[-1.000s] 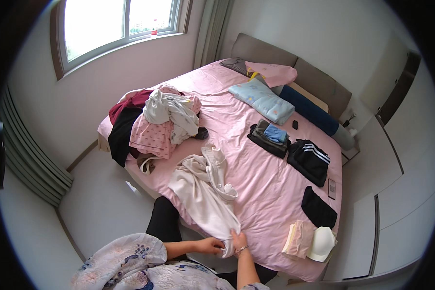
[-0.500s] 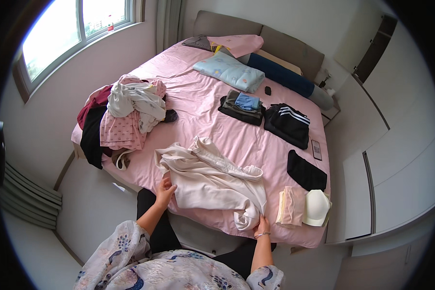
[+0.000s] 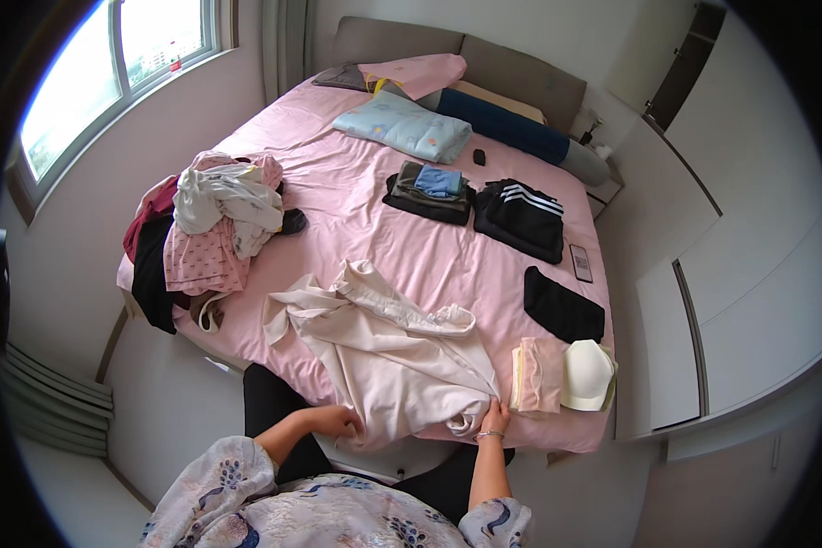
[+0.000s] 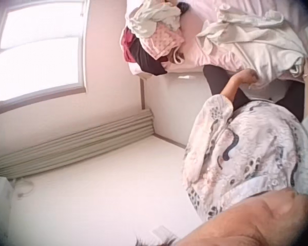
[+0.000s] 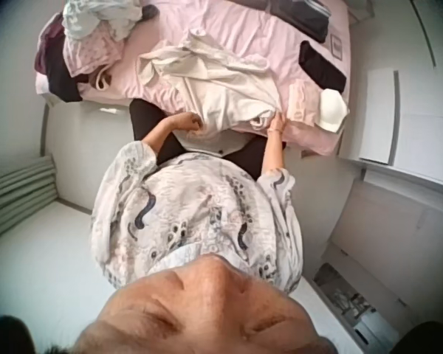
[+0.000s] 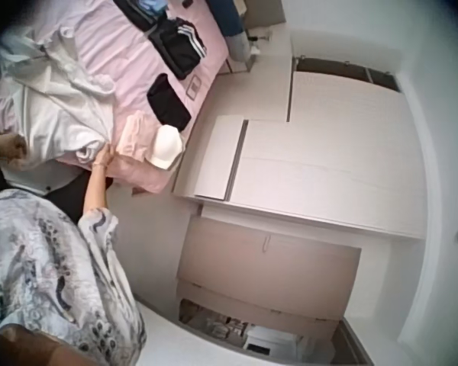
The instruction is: The person folds a white bra and places it on a stack of folded clothes. Then the person picks up a light pink button-up shirt, lays it flat on the bed, buttons it, and folds it neatly.
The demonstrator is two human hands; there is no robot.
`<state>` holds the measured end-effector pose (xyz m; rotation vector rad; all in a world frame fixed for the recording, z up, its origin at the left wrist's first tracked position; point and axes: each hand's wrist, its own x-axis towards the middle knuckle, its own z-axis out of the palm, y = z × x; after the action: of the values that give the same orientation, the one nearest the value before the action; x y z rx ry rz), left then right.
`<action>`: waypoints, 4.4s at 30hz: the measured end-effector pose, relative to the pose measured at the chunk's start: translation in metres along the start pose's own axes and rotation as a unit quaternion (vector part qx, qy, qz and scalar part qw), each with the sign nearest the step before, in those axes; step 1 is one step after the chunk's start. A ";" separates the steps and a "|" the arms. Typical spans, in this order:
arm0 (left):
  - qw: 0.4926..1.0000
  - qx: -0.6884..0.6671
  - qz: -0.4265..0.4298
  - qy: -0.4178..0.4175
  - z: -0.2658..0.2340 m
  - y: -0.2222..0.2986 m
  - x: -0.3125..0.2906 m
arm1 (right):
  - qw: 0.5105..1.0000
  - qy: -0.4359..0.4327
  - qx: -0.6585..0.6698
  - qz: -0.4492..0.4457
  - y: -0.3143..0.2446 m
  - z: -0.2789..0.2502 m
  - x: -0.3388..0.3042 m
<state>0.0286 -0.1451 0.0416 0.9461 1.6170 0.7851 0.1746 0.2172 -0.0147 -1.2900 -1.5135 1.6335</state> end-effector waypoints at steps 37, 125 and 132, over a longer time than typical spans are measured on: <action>0.963 -0.053 0.159 0.210 -0.033 0.026 0.066 | 0.965 -0.070 0.214 0.134 -0.050 0.114 -0.014; 0.636 -0.216 0.035 0.740 -0.059 -0.061 0.039 | 0.923 0.083 -0.269 -0.262 0.002 -0.019 -0.046; 0.736 -0.445 -0.004 0.510 -0.040 -0.045 0.068 | 0.876 0.094 -0.424 -0.208 0.000 -0.013 -0.065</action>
<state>-0.0279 -0.1073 -0.0190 -0.3148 1.7198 2.0544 0.2109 0.1649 0.0039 -1.3286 -2.2853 0.5281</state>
